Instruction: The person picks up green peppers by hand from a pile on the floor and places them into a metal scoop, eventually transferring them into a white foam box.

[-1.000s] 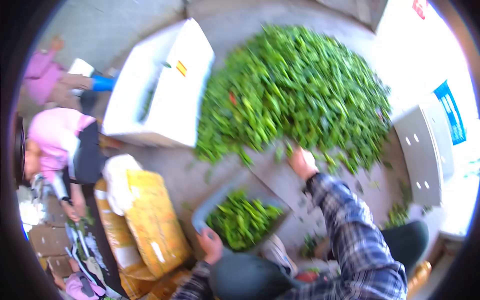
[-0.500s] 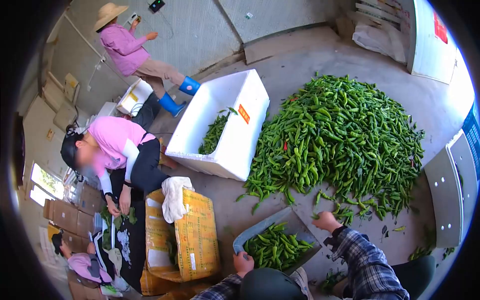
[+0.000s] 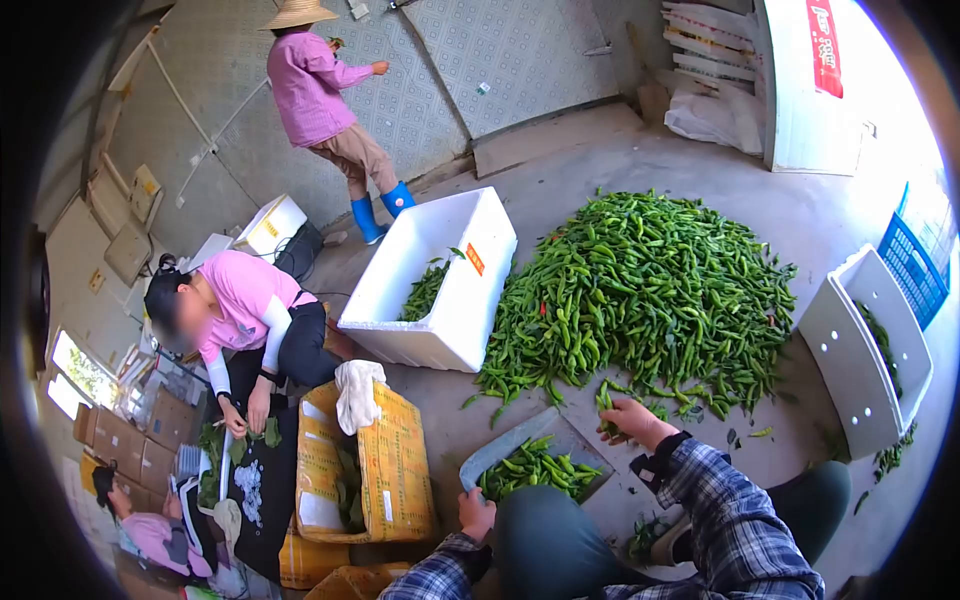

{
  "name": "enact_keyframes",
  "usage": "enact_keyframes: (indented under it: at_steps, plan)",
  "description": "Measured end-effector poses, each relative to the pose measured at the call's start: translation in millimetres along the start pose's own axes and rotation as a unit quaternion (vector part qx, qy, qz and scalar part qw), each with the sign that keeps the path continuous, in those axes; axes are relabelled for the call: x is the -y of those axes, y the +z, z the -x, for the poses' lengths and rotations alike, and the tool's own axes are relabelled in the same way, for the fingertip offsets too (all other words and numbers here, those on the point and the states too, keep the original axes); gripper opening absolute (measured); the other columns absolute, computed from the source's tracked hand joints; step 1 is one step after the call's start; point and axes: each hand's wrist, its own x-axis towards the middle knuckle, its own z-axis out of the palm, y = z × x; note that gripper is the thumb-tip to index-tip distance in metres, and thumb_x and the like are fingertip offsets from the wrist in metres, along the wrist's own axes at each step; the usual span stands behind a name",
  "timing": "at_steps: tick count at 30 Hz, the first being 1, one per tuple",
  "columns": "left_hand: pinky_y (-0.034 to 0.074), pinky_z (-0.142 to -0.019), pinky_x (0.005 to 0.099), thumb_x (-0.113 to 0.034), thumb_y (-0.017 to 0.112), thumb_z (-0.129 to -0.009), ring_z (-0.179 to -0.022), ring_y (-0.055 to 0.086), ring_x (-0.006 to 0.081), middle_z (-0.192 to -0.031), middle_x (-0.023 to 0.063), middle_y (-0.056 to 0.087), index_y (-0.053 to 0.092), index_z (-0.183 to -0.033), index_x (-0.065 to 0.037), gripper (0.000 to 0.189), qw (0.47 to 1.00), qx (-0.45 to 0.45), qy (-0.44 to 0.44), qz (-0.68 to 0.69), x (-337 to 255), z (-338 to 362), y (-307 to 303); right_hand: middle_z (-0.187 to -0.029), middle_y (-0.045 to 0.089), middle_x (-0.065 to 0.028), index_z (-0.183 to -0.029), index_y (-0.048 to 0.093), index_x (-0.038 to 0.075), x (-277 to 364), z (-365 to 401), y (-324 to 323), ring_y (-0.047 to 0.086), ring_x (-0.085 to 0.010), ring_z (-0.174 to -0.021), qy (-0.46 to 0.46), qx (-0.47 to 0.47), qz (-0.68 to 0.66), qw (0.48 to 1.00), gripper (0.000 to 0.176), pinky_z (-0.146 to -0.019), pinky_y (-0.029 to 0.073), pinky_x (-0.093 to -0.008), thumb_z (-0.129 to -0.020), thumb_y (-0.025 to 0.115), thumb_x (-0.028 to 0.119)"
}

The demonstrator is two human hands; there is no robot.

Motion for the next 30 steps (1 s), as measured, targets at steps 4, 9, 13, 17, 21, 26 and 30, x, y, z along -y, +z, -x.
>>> enact_keyframes:
  at_steps: [4, 9, 13, 17, 21, 26, 30]
  plan:
    - [0.044, -0.085, 0.0439, -0.023, 0.059, -0.071, -0.1, 0.05, 0.0407, -0.116, 0.0229, 0.044, 0.054, -0.109, -0.007, 0.041, 0.998, -0.008, 0.058, 0.022, 11.9, 23.2, 0.6, -0.092, 0.062, -0.0124, -0.105, 0.05, 0.001, 5.9, 39.9, -1.5, 0.064, -0.0217, -0.075, -0.051, 0.007, -0.085, 0.995, 0.023, -0.064, 0.055, -0.0331, -0.084, 0.053, 0.009]
    - [0.043, -0.086, 0.0435, -0.023, 0.059, -0.071, -0.101, 0.049, 0.0401, -0.117, 0.0232, 0.044, 0.055, -0.109, -0.008, 0.041, 0.995, 0.015, 0.091, 0.022, 24.9, 48.7, -3.7, -0.092, 0.061, -0.0133, -0.102, 0.05, -0.001, -1.2, 70.0, -1.8, 0.065, -0.0249, -0.076, -0.068, 0.006, -0.128, 0.989, 0.021, -0.064, 0.056, -0.0348, -0.084, 0.055, 0.007]
    - [0.043, -0.086, 0.0421, -0.024, 0.059, -0.071, -0.102, 0.049, 0.0383, -0.115, 0.0234, 0.046, 0.059, -0.102, -0.009, 0.035, 0.994, 0.038, 0.101, 0.018, 31.4, 58.3, -17.1, -0.089, 0.063, -0.0127, -0.1, 0.052, 0.001, -0.2, 79.2, -3.3, 0.065, -0.025, -0.074, -0.076, -0.025, -0.131, 0.988, 0.019, -0.06, 0.055, -0.0351, -0.085, 0.056, 0.012]
    - [0.044, -0.085, 0.0398, -0.023, 0.059, -0.07, -0.097, 0.053, 0.0346, -0.101, 0.019, 0.057, 0.064, -0.092, -0.008, 0.027, 0.988, 0.045, 0.15, -0.007, 45.6, 57.4, -29.4, -0.088, 0.063, -0.0139, -0.099, 0.052, 0.001, 15.3, 94.3, 0.2, 0.065, -0.0245, -0.074, -0.097, -0.04, -0.126, 0.987, 0.02, -0.06, 0.056, -0.0337, -0.087, 0.055, 0.016]
    - [0.046, -0.08, 0.0349, -0.023, 0.058, -0.073, -0.095, 0.057, 0.031, -0.1, 0.0191, 0.061, 0.064, -0.094, -0.006, 0.027, 0.983, 0.15, 0.105, -0.026, 36.2, 55.5, -44.5, -0.086, 0.063, -0.0125, -0.099, 0.052, 0.0, 27.6, 105.1, 2.6, 0.064, -0.0211, -0.066, -0.127, -0.019, -0.158, 0.979, 0.021, -0.057, 0.056, -0.0318, -0.088, 0.053, 0.018]
    - [0.049, -0.066, 0.034, -0.025, 0.058, -0.076, -0.071, 0.062, 0.0293, -0.075, 0.0136, 0.064, 0.065, -0.089, -0.007, 0.024, 0.949, 0.166, 0.262, 0.059, 16.3, 74.4, -23.0, -0.083, 0.063, -0.0111, -0.099, 0.053, 0.0, 19.9, 110.0, -4.6, 0.063, -0.0196, -0.065, -0.125, -0.029, -0.155, 0.98, 0.022, -0.056, 0.055, -0.031, -0.088, 0.053, 0.019]
    - [0.049, -0.065, 0.0327, -0.025, 0.058, -0.077, -0.07, 0.063, 0.026, -0.076, 0.012, 0.065, 0.065, -0.091, -0.007, 0.024, 0.888, 0.304, 0.341, 0.039, 18.9, 82.6, 12.1, -0.084, 0.063, -0.011, -0.098, 0.053, -0.001, 8.9, 113.2, -11.7, 0.063, -0.0201, -0.065, -0.109, -0.029, -0.157, 0.981, 0.022, -0.058, 0.055, -0.0314, -0.087, 0.054, 0.019]
